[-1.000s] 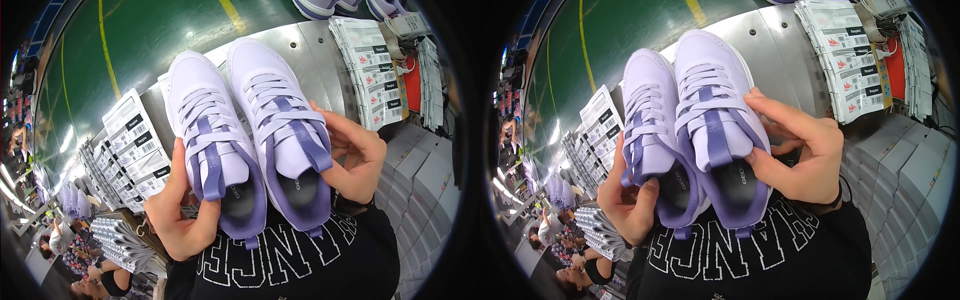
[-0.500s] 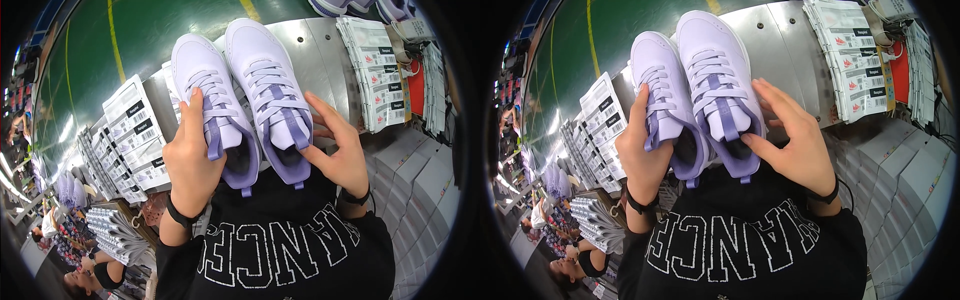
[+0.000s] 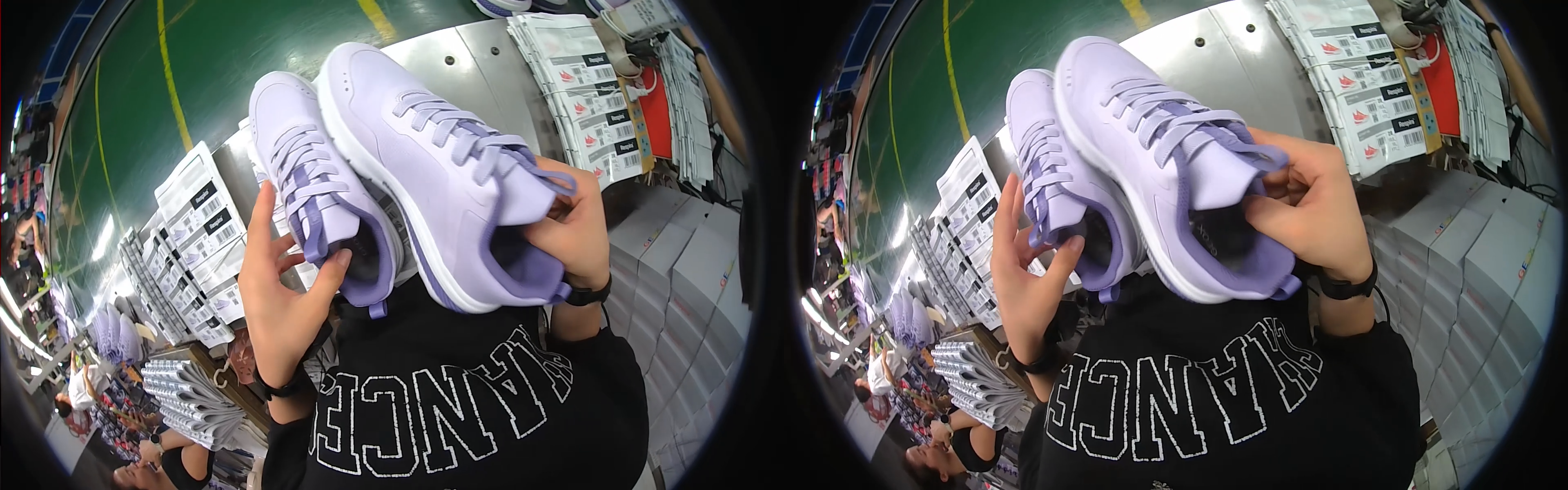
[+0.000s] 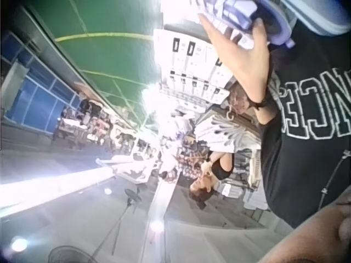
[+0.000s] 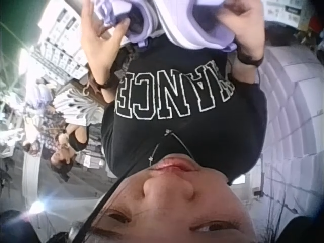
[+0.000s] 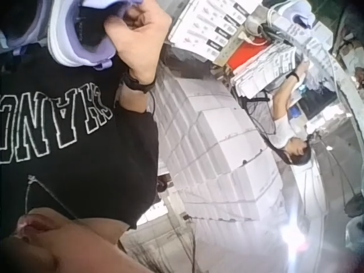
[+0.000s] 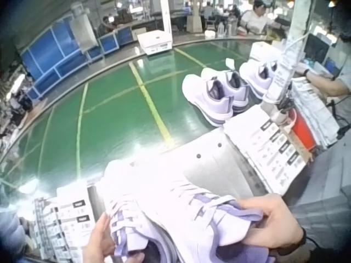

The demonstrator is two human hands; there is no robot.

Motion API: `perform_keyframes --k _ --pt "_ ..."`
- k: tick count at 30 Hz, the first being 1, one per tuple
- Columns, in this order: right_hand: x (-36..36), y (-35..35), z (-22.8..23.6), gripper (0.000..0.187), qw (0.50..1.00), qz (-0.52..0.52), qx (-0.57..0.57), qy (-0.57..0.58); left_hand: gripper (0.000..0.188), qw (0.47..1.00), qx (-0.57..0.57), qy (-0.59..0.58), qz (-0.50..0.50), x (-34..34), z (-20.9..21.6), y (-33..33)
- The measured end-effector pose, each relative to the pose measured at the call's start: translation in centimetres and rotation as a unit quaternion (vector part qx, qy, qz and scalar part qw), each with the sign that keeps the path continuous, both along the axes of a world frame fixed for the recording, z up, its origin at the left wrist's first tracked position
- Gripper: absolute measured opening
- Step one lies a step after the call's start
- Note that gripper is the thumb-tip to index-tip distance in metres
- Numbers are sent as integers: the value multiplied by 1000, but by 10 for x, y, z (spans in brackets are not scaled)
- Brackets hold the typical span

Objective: Inspecting shoe quality and matching them with product labels on a conveyor belt.

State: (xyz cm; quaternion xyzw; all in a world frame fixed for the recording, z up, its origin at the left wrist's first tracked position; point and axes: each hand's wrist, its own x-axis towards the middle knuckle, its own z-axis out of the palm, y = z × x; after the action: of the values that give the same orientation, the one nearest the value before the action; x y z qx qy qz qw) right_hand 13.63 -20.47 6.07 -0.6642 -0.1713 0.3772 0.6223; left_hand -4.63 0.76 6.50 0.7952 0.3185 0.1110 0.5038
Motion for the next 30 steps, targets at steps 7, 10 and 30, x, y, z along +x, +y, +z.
perform_keyframes --k 7,10,30 --pt "-8 -19 22 50 995 -57 75 29 77 984 -144 -24 99 0 -7 -20" --pt "-15 -19 19 48 990 -88 107 3 74 986 -121 -57 104 -3 -8 -22" --pt "30 -128 -44 27 929 -342 31 -134 57 923 -362 -83 -99 -9 83 15"
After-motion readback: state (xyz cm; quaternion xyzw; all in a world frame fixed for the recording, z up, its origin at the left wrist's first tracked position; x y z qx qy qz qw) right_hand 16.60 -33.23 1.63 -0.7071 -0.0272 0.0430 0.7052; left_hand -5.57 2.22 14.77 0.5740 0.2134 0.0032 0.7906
